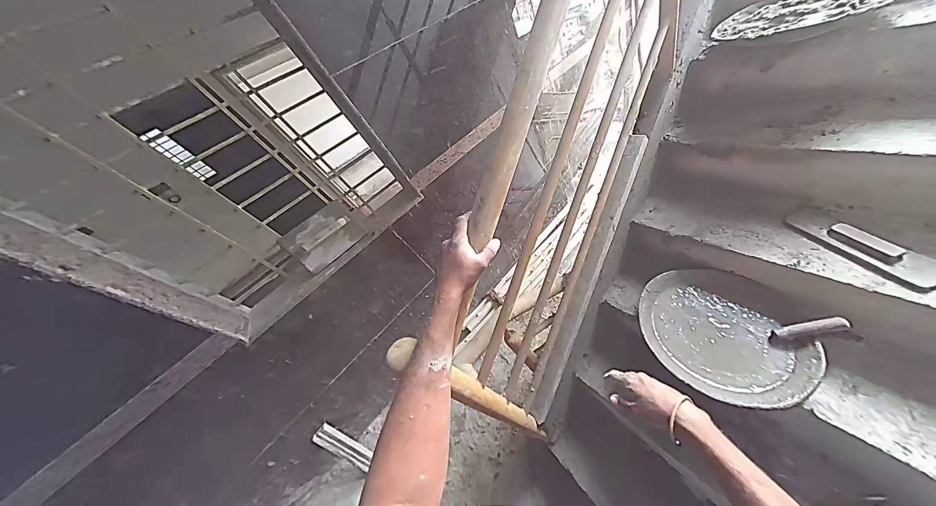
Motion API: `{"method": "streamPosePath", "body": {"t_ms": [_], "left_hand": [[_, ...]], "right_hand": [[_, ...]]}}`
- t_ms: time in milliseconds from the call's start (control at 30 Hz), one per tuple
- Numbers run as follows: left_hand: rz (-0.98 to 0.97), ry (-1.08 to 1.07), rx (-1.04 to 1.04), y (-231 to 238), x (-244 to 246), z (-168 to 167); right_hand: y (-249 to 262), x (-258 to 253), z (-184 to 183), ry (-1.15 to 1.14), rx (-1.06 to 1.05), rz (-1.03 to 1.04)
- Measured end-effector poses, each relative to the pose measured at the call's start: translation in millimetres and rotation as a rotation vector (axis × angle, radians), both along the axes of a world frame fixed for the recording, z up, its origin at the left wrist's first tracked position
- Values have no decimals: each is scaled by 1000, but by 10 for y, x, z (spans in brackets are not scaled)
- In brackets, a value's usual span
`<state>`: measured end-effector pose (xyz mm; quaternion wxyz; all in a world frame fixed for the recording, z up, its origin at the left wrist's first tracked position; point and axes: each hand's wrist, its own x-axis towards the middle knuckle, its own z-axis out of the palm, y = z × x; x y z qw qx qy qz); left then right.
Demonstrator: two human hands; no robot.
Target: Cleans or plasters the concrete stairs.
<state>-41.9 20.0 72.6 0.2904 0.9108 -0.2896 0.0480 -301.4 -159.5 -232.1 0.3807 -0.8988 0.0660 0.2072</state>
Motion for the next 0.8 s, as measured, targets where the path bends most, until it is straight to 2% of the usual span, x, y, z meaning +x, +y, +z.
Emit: {"method": "streamPosePath", "body": {"t_ms": [667,733,800], "left_hand": [[-15,-85,16,7,-62,19],[-14,-141,-1,2,-82,6],[-14,-336,-71,10,-65,-83]], "right_hand": [[-48,0,24,0,5,17],[-45,-29,51,-23,27,-7],[-14,-66,88,-120,64,-68]]}}
